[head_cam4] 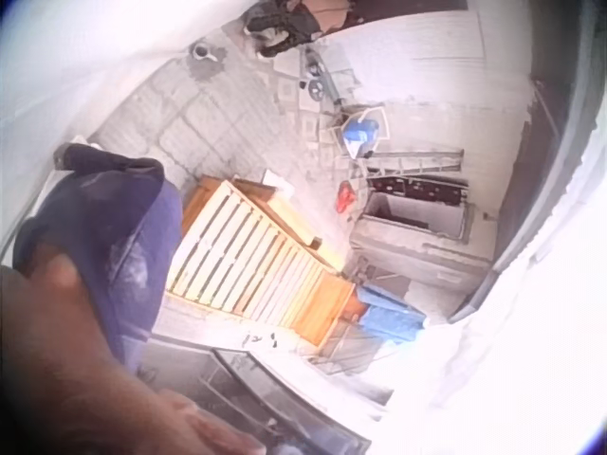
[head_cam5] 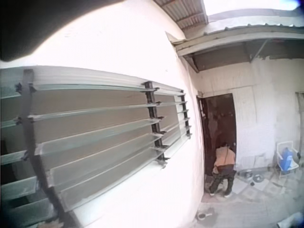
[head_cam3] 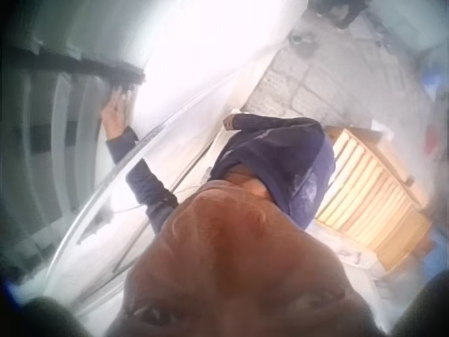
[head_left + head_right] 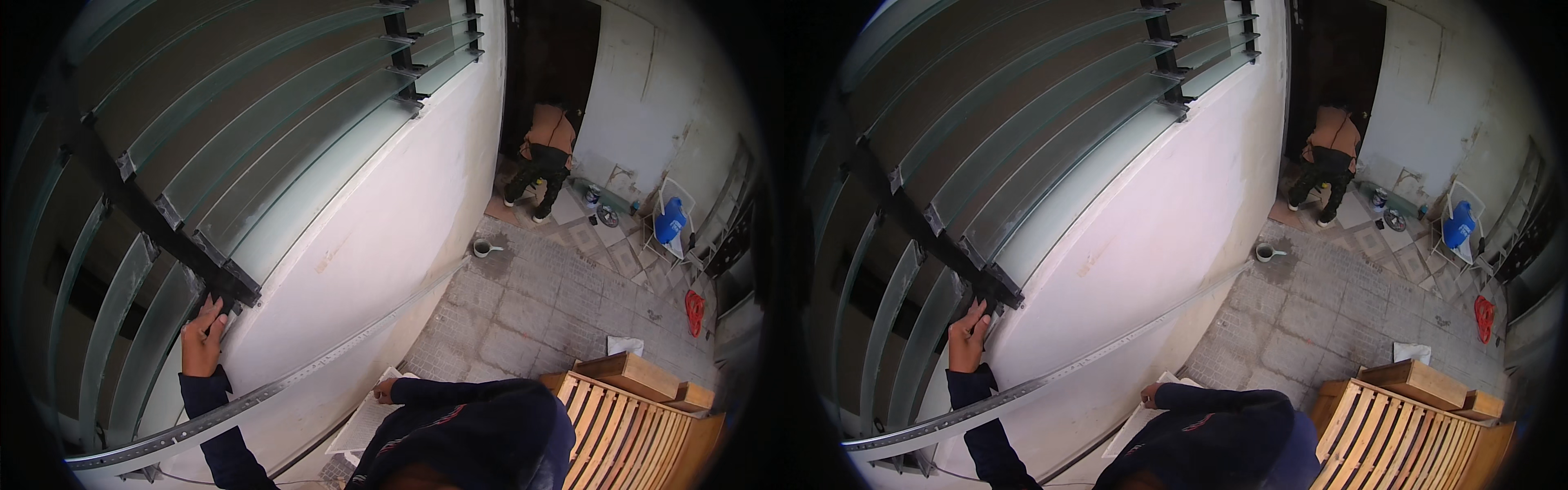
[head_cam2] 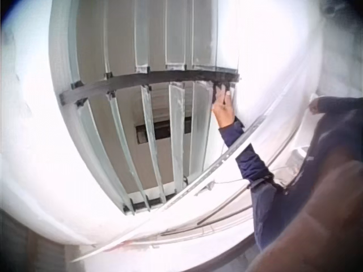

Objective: The person wipes the glass panels and metal supports of a curved glass railing using a dark cloth. They move along the railing, cleaning multiple sections, and briefly reposition a white plastic chair to access the area before continuing to wipe the glass and frame.

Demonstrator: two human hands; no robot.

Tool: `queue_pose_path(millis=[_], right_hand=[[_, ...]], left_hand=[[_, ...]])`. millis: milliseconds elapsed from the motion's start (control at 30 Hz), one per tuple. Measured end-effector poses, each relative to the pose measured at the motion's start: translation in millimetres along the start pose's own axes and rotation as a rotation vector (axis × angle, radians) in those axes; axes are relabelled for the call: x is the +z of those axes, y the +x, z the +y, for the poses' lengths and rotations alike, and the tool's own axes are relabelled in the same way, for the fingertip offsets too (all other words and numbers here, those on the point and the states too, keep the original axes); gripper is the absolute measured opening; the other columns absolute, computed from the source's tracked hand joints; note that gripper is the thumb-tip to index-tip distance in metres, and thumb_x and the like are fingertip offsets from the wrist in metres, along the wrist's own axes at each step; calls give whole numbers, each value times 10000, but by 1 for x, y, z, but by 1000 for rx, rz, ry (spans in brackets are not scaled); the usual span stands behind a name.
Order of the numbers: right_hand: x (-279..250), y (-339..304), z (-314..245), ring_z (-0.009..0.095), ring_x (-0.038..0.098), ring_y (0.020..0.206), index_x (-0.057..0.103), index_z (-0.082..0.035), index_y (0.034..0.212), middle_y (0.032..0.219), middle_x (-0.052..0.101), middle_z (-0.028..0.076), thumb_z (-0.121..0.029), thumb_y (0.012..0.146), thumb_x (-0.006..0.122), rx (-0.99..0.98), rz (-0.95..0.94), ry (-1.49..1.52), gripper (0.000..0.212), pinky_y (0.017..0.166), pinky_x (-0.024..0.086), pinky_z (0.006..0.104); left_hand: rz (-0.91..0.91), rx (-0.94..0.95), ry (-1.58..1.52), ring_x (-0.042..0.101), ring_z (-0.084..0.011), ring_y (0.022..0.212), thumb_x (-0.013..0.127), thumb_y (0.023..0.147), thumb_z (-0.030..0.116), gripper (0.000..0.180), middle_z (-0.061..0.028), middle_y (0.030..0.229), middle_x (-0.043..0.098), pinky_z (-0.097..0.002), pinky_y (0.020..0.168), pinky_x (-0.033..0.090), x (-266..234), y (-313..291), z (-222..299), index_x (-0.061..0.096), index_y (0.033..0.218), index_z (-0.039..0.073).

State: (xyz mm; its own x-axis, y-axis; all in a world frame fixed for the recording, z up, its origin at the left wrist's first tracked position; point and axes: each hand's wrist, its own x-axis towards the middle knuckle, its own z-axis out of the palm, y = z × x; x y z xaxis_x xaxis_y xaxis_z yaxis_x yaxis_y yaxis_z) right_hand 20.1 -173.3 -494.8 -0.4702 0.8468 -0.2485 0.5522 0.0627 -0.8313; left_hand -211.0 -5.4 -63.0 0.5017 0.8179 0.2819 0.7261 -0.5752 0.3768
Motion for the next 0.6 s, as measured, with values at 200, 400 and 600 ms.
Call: queue_pose_path(millis=[200, 400, 600], right_hand=[[5, 6, 4, 316, 663, 821, 674, -93, 875, 838, 682, 129, -310, 746, 699, 17, -2, -18, 254, 730, 520, 427], [7, 14, 4, 264, 667, 830, 653, -109, 982, 846, 682, 100, -325, 817, 671, 17, -102, -80, 273, 729, 517, 399], [8, 14, -3, 260, 668, 819, 653, -115, 994, 846, 680, 104, -344, 823, 674, 3, -125, -103, 286, 726, 517, 398]], left_hand=[[162, -120, -30, 523, -328, 1258, 581, 930, 172, 361, -273, 1257, 583, -348, 1063, 354, 5, 1, 1, 605, 1236, -20], [259, -341, -88, 515, -362, 1257, 548, 946, 182, 351, -255, 1296, 556, -379, 1078, 344, 4, 5, 9, 608, 1227, -18], [200, -23, -58, 486, -329, 1291, 582, 918, 108, 275, -214, 1210, 621, -479, 1125, 282, 13, -19, 41, 658, 1169, 26]])
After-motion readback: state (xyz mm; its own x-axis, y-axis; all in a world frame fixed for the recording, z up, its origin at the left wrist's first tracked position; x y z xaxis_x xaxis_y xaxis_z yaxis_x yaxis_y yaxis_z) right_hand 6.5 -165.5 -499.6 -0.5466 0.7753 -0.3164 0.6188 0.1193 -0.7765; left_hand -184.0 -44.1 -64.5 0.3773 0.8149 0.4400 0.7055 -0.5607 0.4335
